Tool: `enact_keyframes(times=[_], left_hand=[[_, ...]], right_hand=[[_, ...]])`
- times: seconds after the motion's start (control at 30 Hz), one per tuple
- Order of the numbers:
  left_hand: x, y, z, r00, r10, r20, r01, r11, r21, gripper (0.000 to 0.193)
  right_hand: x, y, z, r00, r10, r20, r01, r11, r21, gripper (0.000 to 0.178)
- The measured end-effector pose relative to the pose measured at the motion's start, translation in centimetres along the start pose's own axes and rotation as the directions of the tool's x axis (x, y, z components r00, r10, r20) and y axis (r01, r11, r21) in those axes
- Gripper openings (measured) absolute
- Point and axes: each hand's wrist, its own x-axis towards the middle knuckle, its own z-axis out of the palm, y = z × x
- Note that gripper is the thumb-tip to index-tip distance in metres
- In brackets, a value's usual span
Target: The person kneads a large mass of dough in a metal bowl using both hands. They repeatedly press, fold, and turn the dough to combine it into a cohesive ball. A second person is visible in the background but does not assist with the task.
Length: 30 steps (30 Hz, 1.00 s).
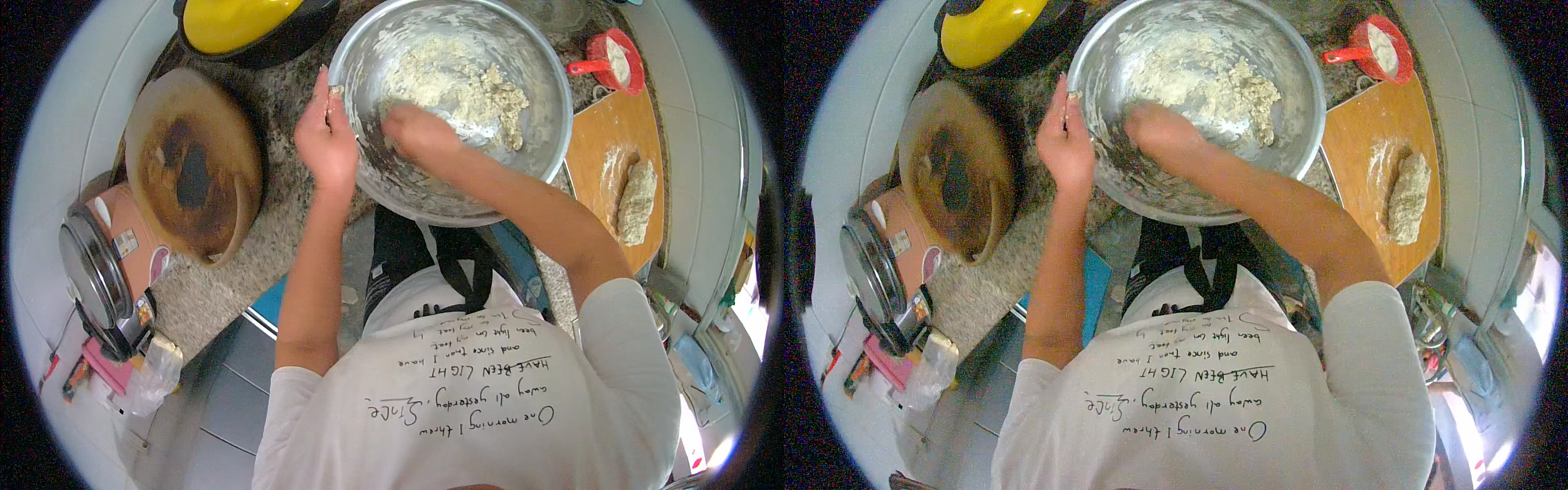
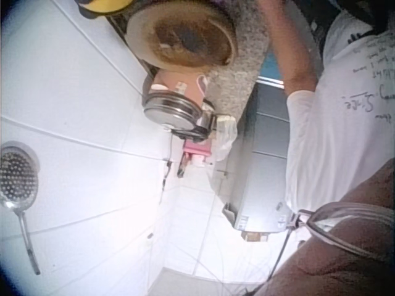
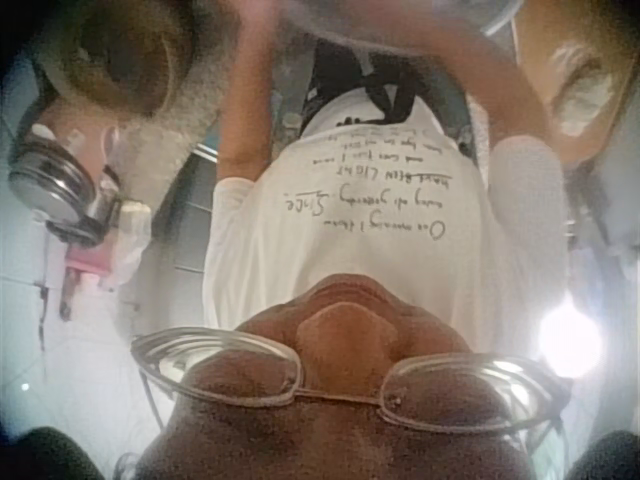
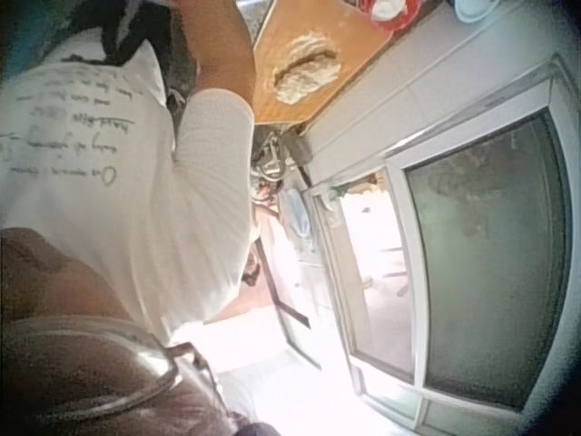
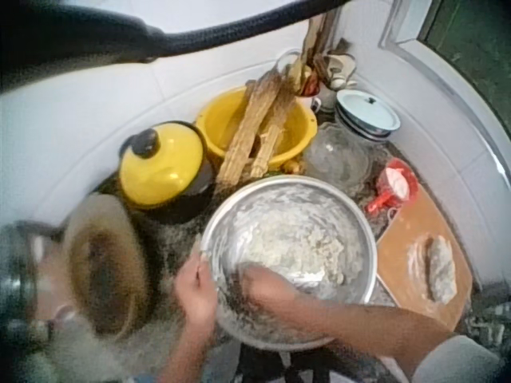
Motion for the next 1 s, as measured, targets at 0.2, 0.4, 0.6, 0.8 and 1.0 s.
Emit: enact_keyframes(times=[0.2,0.4,0.6,0.8,1.0], left_hand=[[0.8,-0.8,-1.8,0.999,-0.049,0.005,0.049,0.999,-0.024,0.035],[-0.1,-1.5,-1.2,0.995,-0.096,0.016,0.096,0.995,-0.03,0.036],[-5.6,-0.1,-2.6,0.986,-0.168,0.001,0.168,0.985,-0.034,0.04],[-3.3,-1.4,-3.8,0.951,-0.304,0.049,0.308,0.948,-0.087,0.041],[1.2,-1.6,-1.3,0.976,-0.041,0.215,0.008,0.989,0.151,0.043]], right_hand=[[5.9,0.2,0.0,0.98,0.17,-0.101,-0.157,0.98,0.12,0.015],[-2.6,-2.2,1.8,0.995,0.033,0.095,-0.042,0.995,0.087,0.015],[3.6,0.8,2.0,0.972,0.046,-0.232,-0.004,0.984,0.18,0.016],[-1.1,1.8,1.1,0.992,-0.102,-0.079,0.12,0.955,0.271,0.021],[4.2,5.0,-2.1,0.914,0.234,-0.332,-0.214,0.972,0.097,0.021]])
